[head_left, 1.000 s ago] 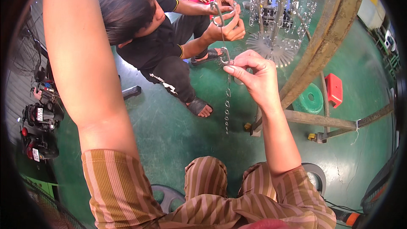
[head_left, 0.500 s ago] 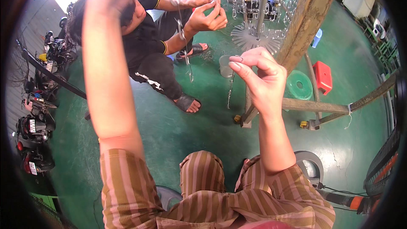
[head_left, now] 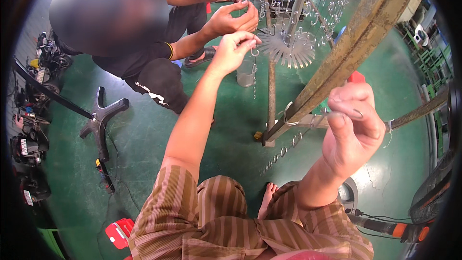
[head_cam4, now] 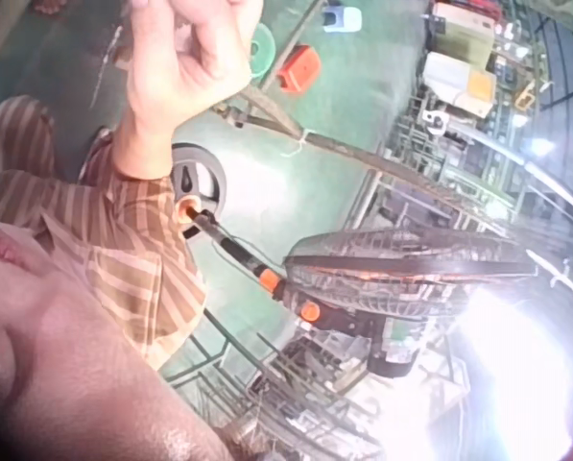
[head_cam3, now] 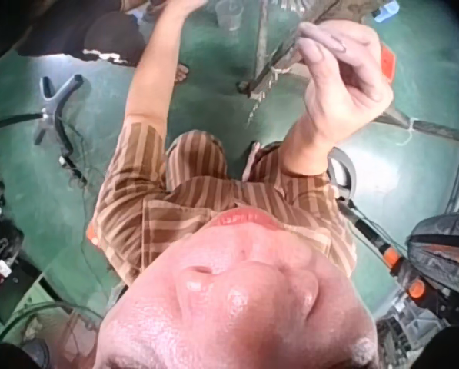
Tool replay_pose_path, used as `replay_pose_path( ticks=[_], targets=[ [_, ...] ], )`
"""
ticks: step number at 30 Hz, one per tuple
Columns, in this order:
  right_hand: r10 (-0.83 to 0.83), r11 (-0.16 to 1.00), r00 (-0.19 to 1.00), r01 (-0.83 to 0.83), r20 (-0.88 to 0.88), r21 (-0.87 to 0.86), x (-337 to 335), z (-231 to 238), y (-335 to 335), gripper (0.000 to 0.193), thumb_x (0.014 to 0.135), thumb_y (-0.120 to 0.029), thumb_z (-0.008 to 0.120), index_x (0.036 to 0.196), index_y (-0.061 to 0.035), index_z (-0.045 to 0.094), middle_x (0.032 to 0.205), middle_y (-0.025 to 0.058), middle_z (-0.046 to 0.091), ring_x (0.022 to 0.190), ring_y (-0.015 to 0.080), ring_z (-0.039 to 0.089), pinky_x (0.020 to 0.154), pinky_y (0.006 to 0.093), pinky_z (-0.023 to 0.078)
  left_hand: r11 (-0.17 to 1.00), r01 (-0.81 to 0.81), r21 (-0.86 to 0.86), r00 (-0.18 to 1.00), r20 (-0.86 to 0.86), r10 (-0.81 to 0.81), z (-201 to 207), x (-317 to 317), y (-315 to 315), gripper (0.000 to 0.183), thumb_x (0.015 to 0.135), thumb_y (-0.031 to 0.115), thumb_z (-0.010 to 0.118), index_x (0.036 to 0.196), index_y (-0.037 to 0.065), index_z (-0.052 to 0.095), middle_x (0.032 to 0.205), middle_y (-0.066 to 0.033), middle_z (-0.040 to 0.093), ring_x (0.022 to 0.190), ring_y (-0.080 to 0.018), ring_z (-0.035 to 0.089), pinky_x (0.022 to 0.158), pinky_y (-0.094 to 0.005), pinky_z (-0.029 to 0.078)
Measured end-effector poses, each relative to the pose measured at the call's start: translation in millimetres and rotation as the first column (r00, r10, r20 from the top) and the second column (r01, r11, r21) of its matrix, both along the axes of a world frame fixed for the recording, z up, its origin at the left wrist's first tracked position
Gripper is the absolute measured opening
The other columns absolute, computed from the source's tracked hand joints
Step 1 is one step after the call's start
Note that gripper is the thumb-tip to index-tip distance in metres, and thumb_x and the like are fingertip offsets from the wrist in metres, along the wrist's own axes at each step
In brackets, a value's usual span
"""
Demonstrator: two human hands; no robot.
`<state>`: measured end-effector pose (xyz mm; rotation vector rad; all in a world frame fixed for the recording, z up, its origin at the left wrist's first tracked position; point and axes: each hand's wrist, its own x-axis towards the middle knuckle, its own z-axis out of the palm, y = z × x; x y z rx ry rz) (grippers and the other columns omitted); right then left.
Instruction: The person attaches small metal hooks and chains to a circular metal fixture using their hands and occasionally a thin metal rod. The person works while squatting on the floor alongside another worker in a fabrication shop.
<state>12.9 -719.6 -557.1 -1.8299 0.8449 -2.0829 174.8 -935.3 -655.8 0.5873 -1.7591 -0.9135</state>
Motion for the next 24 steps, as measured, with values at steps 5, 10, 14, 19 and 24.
replay_pose_path(
  ticks=[5, 10, 14, 19, 24],
  targets=[
    [0.048, 0.998, 0.997, -0.045, 0.063, -0.040, -1.9, 0.2, 2.2, 0.020, 0.061, 0.002, 0.076, 0.079, 0.0003, 0.069, 0.079, 0.0103, 0.058, 0.067, 0.0145, 0.055, 0.058, 0.0211, 0.043, 0.997, -0.066, -0.034, 0.995, 0.073, 0.068, -23.9, -27.2, -17.1, 0.011, 0.082, 0.006, 0.059, 0.089, 0.001, 0.067, 0.073, -0.0044, 0.061, 0.067, -0.0105, 0.054, 0.064, -0.0253, 0.043],
    [0.042, 0.999, 0.998, -0.041, 0.043, -0.035, -3.7, -1.1, 2.3, 0.020, 0.061, 0.000, 0.077, 0.079, 0.0000, 0.069, 0.079, 0.0096, 0.057, 0.067, 0.0141, 0.055, 0.058, 0.0210, 0.043, 0.969, -0.231, -0.092, 0.956, 0.161, 0.243, -30.3, -50.6, -24.2, 0.013, 0.078, 0.006, 0.062, 0.088, 0.001, 0.068, 0.077, -0.0113, 0.064, 0.066, -0.0199, 0.061, 0.061, -0.0306, 0.047],
    [0.049, 0.999, 0.997, -0.049, 0.057, -0.007, -0.6, -1.1, 1.3, 0.020, 0.062, -0.001, 0.078, 0.080, 0.0000, 0.069, 0.079, 0.0093, 0.057, 0.066, 0.0135, 0.055, 0.057, 0.0203, 0.043, 0.928, -0.340, -0.155, 0.909, 0.199, 0.366, -35.2, -60.3, -40.8, 0.016, 0.077, 0.013, 0.065, 0.087, 0.001, 0.070, 0.079, -0.0125, 0.068, 0.067, -0.0159, 0.065, 0.064, -0.0278, 0.050],
    [0.033, 0.999, 0.999, -0.033, 0.041, -0.008, -0.6, -2.1, -1.3, 0.020, 0.062, -0.002, 0.078, 0.080, 0.0000, 0.069, 0.079, 0.0097, 0.058, 0.066, 0.0133, 0.056, 0.057, 0.0200, 0.044, 0.858, -0.473, -0.199, 0.849, 0.158, 0.505, -39.3, -69.4, -48.7, 0.017, 0.075, 0.015, 0.066, 0.085, 0.002, 0.070, 0.074, -0.0143, 0.067, 0.065, -0.0197, 0.067, 0.063, -0.0290, 0.051],
    [0.021, 1.000, 0.999, -0.020, 0.038, -0.005, -2.9, -3.8, -2.6, 0.021, 0.061, 0.001, 0.077, 0.080, 0.0001, 0.069, 0.080, 0.0104, 0.058, 0.068, 0.0136, 0.056, 0.059, 0.0205, 0.044, 0.828, -0.537, -0.163, 0.827, 0.091, 0.554, -40.0, -71.8, -46.0, 0.013, 0.072, 0.013, 0.065, 0.079, 0.004, 0.070, 0.075, -0.0150, 0.065, 0.070, -0.0301, 0.065, 0.067, -0.0370, 0.051]
  ],
)
